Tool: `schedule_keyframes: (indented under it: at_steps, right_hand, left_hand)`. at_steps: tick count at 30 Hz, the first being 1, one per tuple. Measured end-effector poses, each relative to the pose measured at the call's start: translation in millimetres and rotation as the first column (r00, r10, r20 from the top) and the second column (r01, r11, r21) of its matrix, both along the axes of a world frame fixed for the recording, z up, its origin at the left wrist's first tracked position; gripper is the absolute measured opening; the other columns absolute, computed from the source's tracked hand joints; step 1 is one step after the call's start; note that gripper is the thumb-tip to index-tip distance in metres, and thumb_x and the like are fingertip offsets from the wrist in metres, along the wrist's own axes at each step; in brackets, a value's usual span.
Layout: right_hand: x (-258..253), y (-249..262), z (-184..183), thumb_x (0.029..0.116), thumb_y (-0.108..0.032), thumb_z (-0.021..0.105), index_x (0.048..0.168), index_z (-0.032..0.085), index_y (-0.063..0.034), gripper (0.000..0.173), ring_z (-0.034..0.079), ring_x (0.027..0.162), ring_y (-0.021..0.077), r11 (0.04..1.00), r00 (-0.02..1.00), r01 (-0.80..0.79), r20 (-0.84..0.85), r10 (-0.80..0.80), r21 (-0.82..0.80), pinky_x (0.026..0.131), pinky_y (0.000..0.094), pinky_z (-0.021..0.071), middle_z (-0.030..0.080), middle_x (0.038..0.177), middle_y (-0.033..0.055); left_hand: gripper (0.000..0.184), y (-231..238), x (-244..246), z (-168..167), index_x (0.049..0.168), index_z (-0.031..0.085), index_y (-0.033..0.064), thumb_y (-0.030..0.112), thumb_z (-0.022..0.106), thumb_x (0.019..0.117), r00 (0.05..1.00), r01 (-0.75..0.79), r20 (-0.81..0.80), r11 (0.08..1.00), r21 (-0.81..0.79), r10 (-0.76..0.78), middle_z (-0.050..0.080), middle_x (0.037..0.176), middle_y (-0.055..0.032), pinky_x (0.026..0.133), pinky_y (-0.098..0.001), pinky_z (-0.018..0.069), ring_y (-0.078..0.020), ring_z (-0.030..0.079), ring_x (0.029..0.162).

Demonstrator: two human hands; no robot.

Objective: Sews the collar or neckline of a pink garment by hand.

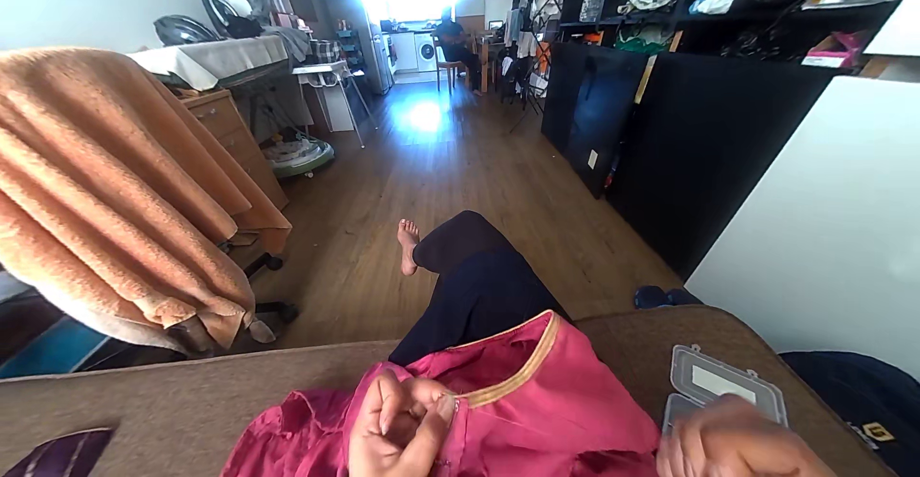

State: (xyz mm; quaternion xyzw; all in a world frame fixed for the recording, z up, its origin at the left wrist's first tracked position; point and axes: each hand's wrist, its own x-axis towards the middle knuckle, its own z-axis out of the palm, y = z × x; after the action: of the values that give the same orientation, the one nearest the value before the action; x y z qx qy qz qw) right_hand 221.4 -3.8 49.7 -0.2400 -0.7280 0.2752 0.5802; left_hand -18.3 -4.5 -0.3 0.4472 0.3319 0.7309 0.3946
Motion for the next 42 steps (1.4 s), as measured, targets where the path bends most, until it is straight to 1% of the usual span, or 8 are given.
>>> schedule_keyframes:
  at_steps: [2,4,8,10,13,16,32,42]
  right_hand:
    - [1.4,7.3,-7.4,0.1093,-0.026,0.047,0.098,0.053,-0.0083,0.022,0.057,0.078,0.0004,0.979,0.978,0.163,0.111,-0.177,0.122,0.07,0.0137,0.0482,0.054,0.089,0.0032]
    - [-7.9,3.1,-12.7,0.1083,-0.02,0.05,0.097,0.053,-0.0032,0.02,0.058,0.085,0.0054,0.963,0.95,0.22,0.191,-0.248,0.156,0.078,0.0143,0.0478,0.056,0.091,0.0089]
    - [-32.8,-7.8,-22.4,0.1035,-0.009,0.057,0.098,0.065,0.0022,0.015,0.064,0.093,0.0124,0.99,0.956,0.12,0.261,-0.136,0.076,0.087,0.0178,0.0516,0.065,0.096,0.0157]
    - [-45.2,-11.2,-28.7,0.1008,-0.006,0.058,0.098,0.069,0.0045,0.015,0.064,0.091,0.0155,0.994,0.961,0.077,0.26,-0.095,0.077,0.085,0.0184,0.0518,0.065,0.093,0.0176]
    - [-51.7,-10.1,-33.2,0.0999,-0.009,0.06,0.098,0.071,0.0025,0.016,0.061,0.081,0.0139,0.981,0.95,0.155,0.256,-0.18,0.117,0.074,0.0163,0.0503,0.063,0.086,0.0147]
    - [-49.3,-8.0,-32.3,0.0994,-0.009,0.061,0.1,0.072,0.0027,0.016,0.059,0.077,0.0121,0.98,0.952,0.17,0.241,-0.189,0.099,0.069,0.0151,0.0488,0.061,0.084,0.014]
    - [-44.9,-7.6,-30.4,0.1002,-0.007,0.06,0.1,0.073,0.0033,0.017,0.06,0.08,0.0116,0.989,0.963,0.129,0.23,-0.141,0.066,0.073,0.0144,0.0495,0.061,0.086,0.0144]
    - [-38.5,-1.5,-34.6,0.0982,-0.008,0.065,0.091,0.066,0.0061,0.016,0.062,0.081,0.0027,0.954,0.987,-0.162,-0.037,0.158,-0.251,0.071,0.0158,0.0526,0.063,0.09,0.0095]
  left_hand:
    - [0.037,-1.1,2.6,0.3,0.096,0.05,0.0147,-0.018,0.062,0.083,0.998,0.017,0.056,1.0,0.025,-0.018,0.077,0.089,0.0006,0.069,-0.0203,0.0596,-0.0056,0.074,0.077]
    - [0.037,-1.9,4.4,0.2,0.097,0.049,0.0141,-0.017,0.062,0.0831,0.999,0.033,0.036,0.999,0.019,-0.034,0.077,0.09,0.0014,0.069,-0.0203,0.0595,-0.005,0.073,0.079]
    - [0.034,-8.6,9.4,5.5,0.1,0.05,0.0169,-0.013,0.061,0.0871,0.981,0.196,0.016,0.979,-0.058,-0.195,0.075,0.093,0.0056,0.072,-0.02,0.0579,-0.0024,0.071,0.082]
    - [0.032,-12.3,15.1,4.8,0.101,0.051,0.0177,-0.011,0.061,0.0887,0.963,0.268,0.048,0.962,-0.055,-0.265,0.074,0.094,0.0062,0.072,-0.0198,0.0568,-0.0015,0.07,0.082]
    - [0.031,-14.8,17.9,4.6,0.101,0.051,0.0171,-0.01,0.06,0.0894,0.949,0.306,0.086,0.951,-0.035,-0.302,0.073,0.093,0.0057,0.071,-0.0196,0.0561,-0.0011,0.069,0.08]
    - [0.032,-16.3,15.7,6.1,0.102,0.05,0.0175,-0.011,0.06,0.089,0.942,0.324,0.105,0.945,-0.035,-0.319,0.075,0.093,0.0046,0.073,-0.0204,0.0564,-0.0024,0.07,0.082]
    - [0.033,-18.7,15.4,7.3,0.102,0.053,0.018,-0.01,0.064,0.089,0.939,0.333,0.093,0.943,-0.013,-0.33,0.077,0.094,0.0013,0.075,-0.0218,0.0584,-0.0053,0.074,0.084]
    - [0.031,-20.9,15.8,6.7,0.102,0.055,0.0188,-0.008,0.067,0.0906,0.898,0.428,0.084,0.901,0.064,-0.432,0.077,0.1,0.0003,0.079,-0.0254,0.0601,-0.0076,0.075,0.089]
